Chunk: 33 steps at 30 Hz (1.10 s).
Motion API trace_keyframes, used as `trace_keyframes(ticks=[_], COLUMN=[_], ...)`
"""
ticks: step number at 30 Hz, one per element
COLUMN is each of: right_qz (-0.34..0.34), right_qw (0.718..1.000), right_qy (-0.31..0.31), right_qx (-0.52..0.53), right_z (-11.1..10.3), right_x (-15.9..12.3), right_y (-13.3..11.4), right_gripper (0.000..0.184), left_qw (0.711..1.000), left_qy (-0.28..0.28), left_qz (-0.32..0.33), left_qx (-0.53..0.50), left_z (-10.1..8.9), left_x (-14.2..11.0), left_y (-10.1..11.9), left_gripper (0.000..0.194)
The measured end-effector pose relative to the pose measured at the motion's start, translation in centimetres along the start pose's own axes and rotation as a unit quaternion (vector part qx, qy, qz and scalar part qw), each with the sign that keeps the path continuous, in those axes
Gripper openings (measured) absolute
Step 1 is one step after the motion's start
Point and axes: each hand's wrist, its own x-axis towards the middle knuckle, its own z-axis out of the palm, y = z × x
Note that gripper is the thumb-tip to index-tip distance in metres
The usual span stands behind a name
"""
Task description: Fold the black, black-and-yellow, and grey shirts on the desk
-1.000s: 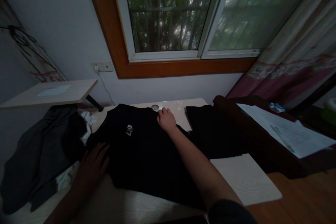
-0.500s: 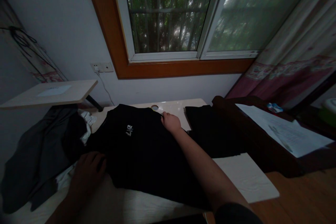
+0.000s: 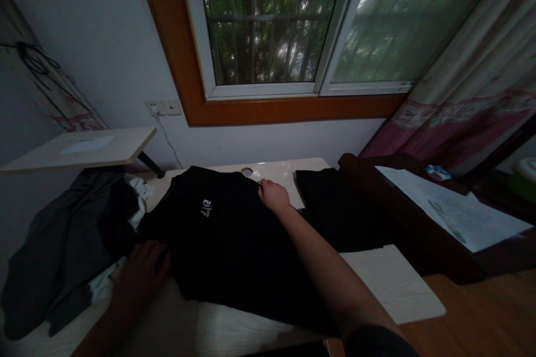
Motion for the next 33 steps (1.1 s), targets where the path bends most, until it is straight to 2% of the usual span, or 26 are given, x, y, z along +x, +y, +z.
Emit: trace_keyframes(ticks=[9, 25, 33], right_qz=[0.002, -0.003, 0.01], right_qw=[1.0, 1.0, 1.0], right_qy=[-0.01, 0.007, -0.004], right_qx=[-0.003, -0.001, -0.014], right_z=[-0.13, 0.23, -0.1], right_x=[-0.17, -0.08, 0.7], right_y=[0.14, 0.42, 0.86], right_gripper=[0.034, 0.032, 0.035], left_qw=[1.0, 1.0, 1.0], left_qy=[0.003, -0.004, -0.006], left_qz=[-0.002, -0.006, -0.01], left_qx=[0.006, 0.013, 0.009], left_z=[-0.2, -0.14, 0.2], left_x=[0.16, 0.06, 0.0], left_y=[0.18, 0.1, -0.02], left_gripper=[0.016, 0.016, 0.017])
